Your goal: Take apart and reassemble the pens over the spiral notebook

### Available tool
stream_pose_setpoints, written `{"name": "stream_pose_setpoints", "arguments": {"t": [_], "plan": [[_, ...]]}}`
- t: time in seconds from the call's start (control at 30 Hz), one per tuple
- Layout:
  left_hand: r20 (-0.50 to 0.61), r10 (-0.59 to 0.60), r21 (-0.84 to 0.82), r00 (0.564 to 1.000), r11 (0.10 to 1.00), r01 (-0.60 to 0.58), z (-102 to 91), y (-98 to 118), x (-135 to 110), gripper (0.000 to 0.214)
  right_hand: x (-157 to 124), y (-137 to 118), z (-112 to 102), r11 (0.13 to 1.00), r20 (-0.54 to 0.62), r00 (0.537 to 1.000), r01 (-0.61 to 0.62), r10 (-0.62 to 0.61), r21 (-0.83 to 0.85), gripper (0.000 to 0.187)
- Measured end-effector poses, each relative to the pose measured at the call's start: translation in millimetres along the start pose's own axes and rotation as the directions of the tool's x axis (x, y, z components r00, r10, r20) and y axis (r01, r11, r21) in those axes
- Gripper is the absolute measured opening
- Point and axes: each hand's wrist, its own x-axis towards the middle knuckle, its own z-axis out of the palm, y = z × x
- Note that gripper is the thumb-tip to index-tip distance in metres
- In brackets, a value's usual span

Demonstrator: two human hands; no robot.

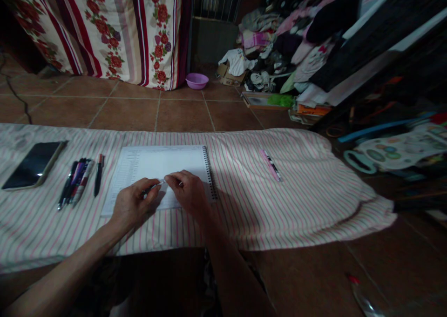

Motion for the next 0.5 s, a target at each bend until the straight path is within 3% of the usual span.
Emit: {"name": "stream_pose_setpoints", "arguments": {"t": [0.1, 0.23, 0.37, 0.5], "plan": [[-0.001, -0.039, -0.078, 0.999, 0.996, 0.039, 1.5, -1.1, 0.3, 0.027, 1.0, 2.7, 2.2, 0.967, 0.013, 0.992, -0.122, 0.122, 0.224, 0.03], [-0.007, -0.148, -0.245, 0.989, 0.959, 0.142, 6.5, -5.3, 1.7, 0.026, 3.4, 4.9, 2.0, 0.861, 0.099, 0.973, -0.232, 0.21, 0.453, 0.031], [0.037, -0.289, -0.404, 0.957, 0.871, 0.278, 9.3, -9.8, 3.7, 0.031, 4.2, 0.9, -1.2, 0.771, 0.152, 0.953, -0.302, 0.263, 0.561, 0.027], [0.039, -0.323, -0.408, 0.946, 0.859, 0.31, 7.4, -11.2, 4.2, 0.033, 4.0, -3.3, -1.1, 0.721, 0.175, 0.947, -0.32, 0.271, 0.615, 0.025]]}}
